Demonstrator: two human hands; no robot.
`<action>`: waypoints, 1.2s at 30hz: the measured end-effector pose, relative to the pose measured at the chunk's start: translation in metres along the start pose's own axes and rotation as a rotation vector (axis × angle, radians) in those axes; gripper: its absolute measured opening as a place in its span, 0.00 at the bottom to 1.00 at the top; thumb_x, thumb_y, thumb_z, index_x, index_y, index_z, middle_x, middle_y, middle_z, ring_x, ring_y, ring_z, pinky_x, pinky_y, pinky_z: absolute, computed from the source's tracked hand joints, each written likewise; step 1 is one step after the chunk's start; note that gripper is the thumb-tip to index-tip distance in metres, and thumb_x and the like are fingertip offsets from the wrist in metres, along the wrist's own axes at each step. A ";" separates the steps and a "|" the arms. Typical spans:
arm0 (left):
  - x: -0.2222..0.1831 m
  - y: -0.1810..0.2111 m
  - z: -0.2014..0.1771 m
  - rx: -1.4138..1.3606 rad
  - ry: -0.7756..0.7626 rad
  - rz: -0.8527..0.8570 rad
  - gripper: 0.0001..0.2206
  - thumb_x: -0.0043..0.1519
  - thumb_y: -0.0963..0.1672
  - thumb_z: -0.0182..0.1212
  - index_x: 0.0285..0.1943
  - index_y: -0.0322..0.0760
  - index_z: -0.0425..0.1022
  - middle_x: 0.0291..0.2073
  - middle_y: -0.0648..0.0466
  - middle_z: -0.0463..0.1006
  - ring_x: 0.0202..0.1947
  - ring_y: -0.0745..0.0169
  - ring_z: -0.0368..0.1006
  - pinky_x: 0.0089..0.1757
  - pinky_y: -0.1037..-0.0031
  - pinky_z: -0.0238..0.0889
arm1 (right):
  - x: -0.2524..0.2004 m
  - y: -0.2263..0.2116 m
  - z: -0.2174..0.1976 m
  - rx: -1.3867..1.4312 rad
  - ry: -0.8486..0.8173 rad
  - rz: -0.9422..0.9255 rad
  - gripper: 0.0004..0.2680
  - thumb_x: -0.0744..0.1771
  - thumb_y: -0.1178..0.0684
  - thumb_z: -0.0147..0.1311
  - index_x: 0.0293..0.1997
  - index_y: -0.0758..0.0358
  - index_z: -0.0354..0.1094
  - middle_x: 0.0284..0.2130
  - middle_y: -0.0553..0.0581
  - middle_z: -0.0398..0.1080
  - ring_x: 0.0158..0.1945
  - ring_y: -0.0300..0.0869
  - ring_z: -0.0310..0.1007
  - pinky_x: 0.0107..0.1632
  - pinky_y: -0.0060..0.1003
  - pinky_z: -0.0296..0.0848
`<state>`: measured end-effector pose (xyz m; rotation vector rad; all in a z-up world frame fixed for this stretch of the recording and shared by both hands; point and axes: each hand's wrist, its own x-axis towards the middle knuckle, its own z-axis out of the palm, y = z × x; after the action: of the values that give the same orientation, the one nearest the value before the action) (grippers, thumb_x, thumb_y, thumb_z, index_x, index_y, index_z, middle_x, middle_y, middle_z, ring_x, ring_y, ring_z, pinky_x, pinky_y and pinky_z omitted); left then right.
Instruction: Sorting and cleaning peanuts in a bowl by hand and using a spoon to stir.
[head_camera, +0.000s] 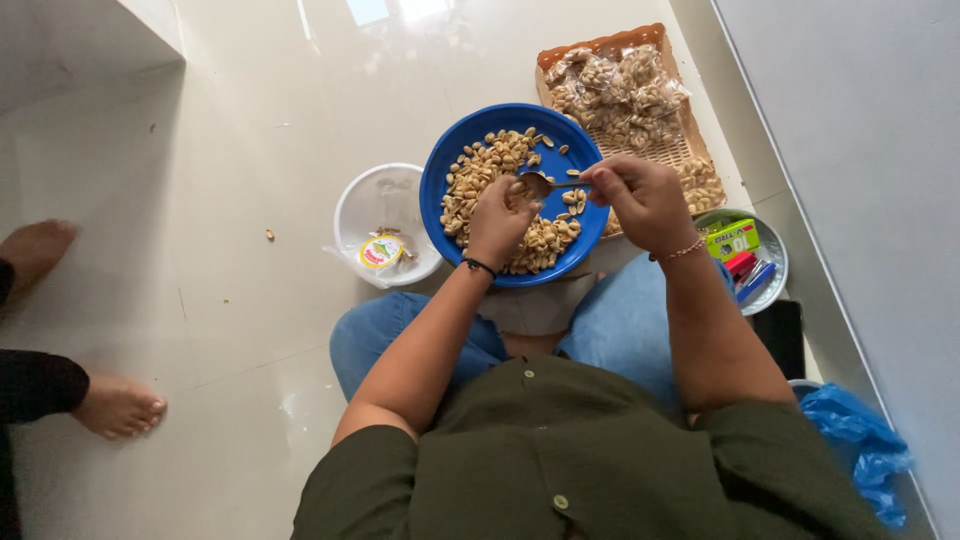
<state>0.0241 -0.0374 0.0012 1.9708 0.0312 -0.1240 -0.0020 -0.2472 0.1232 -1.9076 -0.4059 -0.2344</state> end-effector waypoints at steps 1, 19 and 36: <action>0.000 0.002 0.000 0.001 0.000 0.001 0.21 0.56 0.48 0.71 0.56 0.43 0.72 0.46 0.41 0.75 0.50 0.31 0.76 0.48 0.46 0.72 | 0.000 -0.008 -0.001 0.000 0.001 -0.001 0.07 0.73 0.58 0.54 0.42 0.72 0.76 0.25 0.69 0.75 0.27 0.50 0.78 0.31 0.43 0.79; -0.009 0.011 -0.010 -0.625 -0.095 0.081 0.17 0.60 0.42 0.72 0.56 0.33 0.76 0.35 0.44 0.83 0.31 0.62 0.81 0.23 0.79 0.73 | -0.002 0.035 -0.055 0.013 0.135 0.031 0.11 0.76 0.53 0.47 0.49 0.69 0.76 0.27 0.65 0.72 0.32 0.47 0.77 0.39 0.40 0.78; -0.003 0.010 -0.013 -0.541 0.046 0.084 0.16 0.54 0.40 0.77 0.51 0.41 0.81 0.28 0.51 0.82 0.29 0.69 0.78 0.32 0.75 0.75 | -0.011 0.180 0.021 0.295 -0.041 0.745 0.11 0.72 0.44 0.48 0.48 0.58 0.74 0.30 0.58 0.78 0.31 0.38 0.80 0.30 0.32 0.80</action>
<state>0.0231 -0.0297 0.0156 1.4314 0.0099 -0.0114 0.0572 -0.2884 -0.0436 -1.6477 0.2473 0.3407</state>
